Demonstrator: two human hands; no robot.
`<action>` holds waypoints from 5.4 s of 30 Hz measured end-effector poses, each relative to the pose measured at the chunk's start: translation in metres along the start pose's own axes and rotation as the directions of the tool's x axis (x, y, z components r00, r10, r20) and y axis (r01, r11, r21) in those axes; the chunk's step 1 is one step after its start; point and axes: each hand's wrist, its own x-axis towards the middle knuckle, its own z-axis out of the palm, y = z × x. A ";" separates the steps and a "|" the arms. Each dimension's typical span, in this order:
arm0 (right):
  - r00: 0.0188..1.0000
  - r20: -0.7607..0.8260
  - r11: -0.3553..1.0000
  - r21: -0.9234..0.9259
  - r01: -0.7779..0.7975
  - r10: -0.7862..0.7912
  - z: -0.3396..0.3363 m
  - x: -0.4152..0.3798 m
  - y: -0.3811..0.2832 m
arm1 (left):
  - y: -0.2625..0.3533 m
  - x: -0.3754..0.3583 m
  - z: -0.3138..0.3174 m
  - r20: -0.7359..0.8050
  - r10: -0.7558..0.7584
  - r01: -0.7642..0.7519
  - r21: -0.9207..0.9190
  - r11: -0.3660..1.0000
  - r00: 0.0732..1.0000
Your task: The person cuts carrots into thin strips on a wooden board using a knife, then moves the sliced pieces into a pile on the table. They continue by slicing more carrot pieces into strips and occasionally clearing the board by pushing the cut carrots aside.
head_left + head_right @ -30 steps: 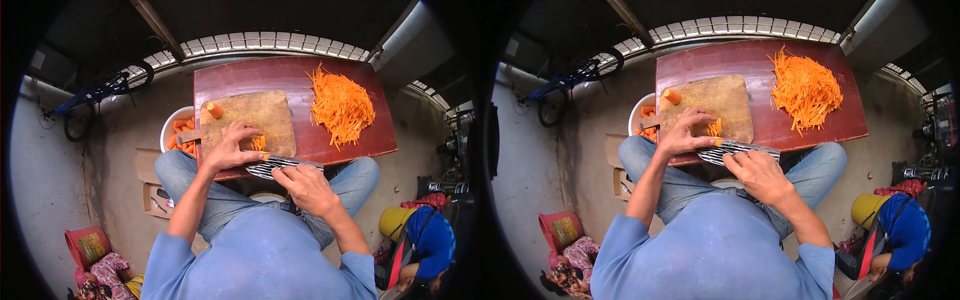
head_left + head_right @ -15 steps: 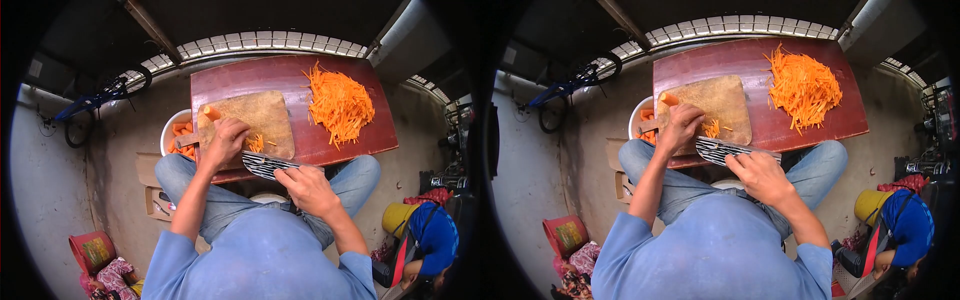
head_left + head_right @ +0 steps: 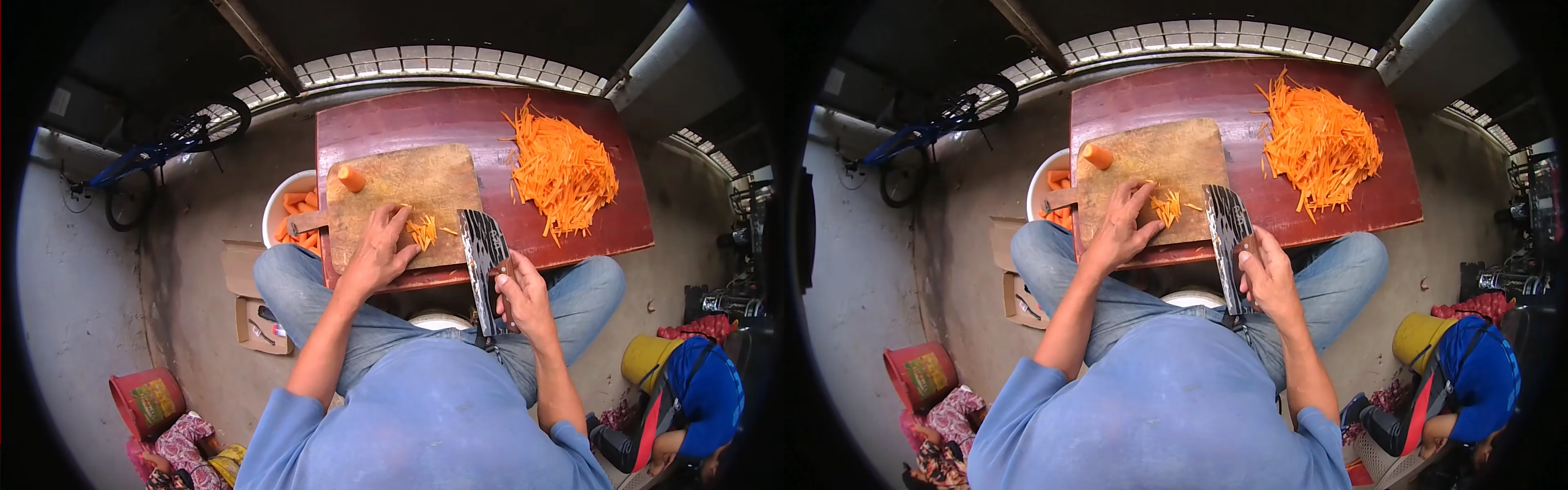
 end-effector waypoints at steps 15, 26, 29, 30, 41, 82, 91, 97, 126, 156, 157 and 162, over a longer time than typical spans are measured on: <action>0.991 0.128 0.995 0.087 -0.051 0.040 0.062 0.043 0.015 | -0.004 0.014 -0.009 0.078 -0.048 0.059 -0.139 0.989 0.996; 0.960 0.266 0.961 0.236 -0.147 0.081 0.061 0.052 0.023 | -0.011 0.008 0.008 -0.095 -0.065 0.041 -0.237 0.971 0.993; 0.955 0.282 0.930 0.319 -0.184 0.093 0.055 0.052 0.017 | -0.008 0.014 0.014 -0.098 -0.051 0.027 -0.234 0.972 0.994; 0.959 0.269 0.917 0.356 -0.182 0.085 0.049 0.053 0.014 | -0.001 0.022 0.015 -0.089 -0.048 0.023 -0.263 0.964 0.995; 0.971 -0.138 0.832 0.501 0.239 -0.196 -0.087 0.061 -0.045 | 0.120 0.207 0.092 -0.092 0.442 -0.446 -0.335 0.830 0.892; 0.755 -0.477 0.866 -0.027 0.499 -0.449 -0.147 0.078 -0.058 | 0.148 0.233 0.200 0.023 0.764 -0.764 0.041 0.644 0.645; 0.777 -0.406 0.849 0.004 0.529 -0.482 -0.137 0.085 -0.056 | 0.121 0.231 0.189 0.034 0.664 -0.655 -0.140 0.743 0.747; 0.889 -0.270 0.771 0.444 0.457 -0.371 -0.101 0.066 -0.052 | 0.072 0.164 0.073 -0.167 0.536 -0.475 0.300 0.827 0.827; 0.966 0.229 0.985 -0.091 0.146 -0.122 0.030 0.026 -0.003 | -0.005 0.024 -0.018 -0.267 -0.034 -0.053 -0.314 0.948 0.963; 0.931 0.314 0.838 -0.444 0.317 -0.185 0.046 -0.007 -0.076 | 0.001 0.013 0.016 -0.488 0.294 -0.334 0.005 0.942 0.822; 0.928 0.319 0.828 -0.455 0.328 -0.192 0.048 -0.004 -0.075 | 0.001 0.013 0.017 -0.489 0.291 -0.335 -0.002 0.942 0.822; 0.881 0.353 0.736 -0.495 0.461 -0.314 0.067 0.030 -0.057 | -0.001 0.014 0.017 -0.499 0.285 -0.341 -0.022 0.940 0.818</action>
